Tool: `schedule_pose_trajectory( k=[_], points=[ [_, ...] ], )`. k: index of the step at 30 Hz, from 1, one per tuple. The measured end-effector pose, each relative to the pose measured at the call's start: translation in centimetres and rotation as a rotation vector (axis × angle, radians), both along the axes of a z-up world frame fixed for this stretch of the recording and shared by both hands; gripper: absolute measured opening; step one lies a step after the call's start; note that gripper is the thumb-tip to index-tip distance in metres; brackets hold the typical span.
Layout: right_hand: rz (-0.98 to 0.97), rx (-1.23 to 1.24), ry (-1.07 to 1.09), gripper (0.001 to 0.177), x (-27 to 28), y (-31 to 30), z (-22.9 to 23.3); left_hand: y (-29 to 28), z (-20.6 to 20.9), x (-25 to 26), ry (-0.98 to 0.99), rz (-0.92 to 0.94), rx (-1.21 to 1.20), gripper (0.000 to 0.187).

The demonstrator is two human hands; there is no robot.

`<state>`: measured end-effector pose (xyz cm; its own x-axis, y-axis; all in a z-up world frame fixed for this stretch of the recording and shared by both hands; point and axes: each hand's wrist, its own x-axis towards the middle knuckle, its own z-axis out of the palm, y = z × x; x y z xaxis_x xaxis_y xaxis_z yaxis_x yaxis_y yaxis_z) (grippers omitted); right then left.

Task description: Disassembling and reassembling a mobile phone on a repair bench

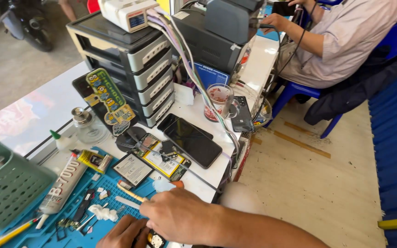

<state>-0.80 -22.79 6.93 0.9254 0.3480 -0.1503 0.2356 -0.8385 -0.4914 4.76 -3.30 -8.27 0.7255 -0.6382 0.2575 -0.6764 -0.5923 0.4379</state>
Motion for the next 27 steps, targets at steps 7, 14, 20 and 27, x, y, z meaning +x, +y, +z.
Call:
schedule_pose_trajectory(
  k=[7,14,20,27],
  points=[
    [-0.024,0.294,-0.200,0.012,-1.6,-1.8,-4.0,0.3,-3.2,0.7,0.034,-0.093,-0.130,0.012],
    [-0.234,0.532,-0.198,0.013,-3.3,-3.0,-5.0,0.5,-9.8,2.5,-0.147,0.009,0.007,0.011],
    [-0.395,0.662,-0.213,0.014,-4.7,-3.2,-6.1,-0.5,-8.7,0.9,-0.185,0.160,0.122,0.010],
    [-0.577,0.916,0.080,0.013,-5.9,-2.7,-6.5,0.0,-9.4,1.7,-0.225,0.154,0.083,0.013]
  ],
)
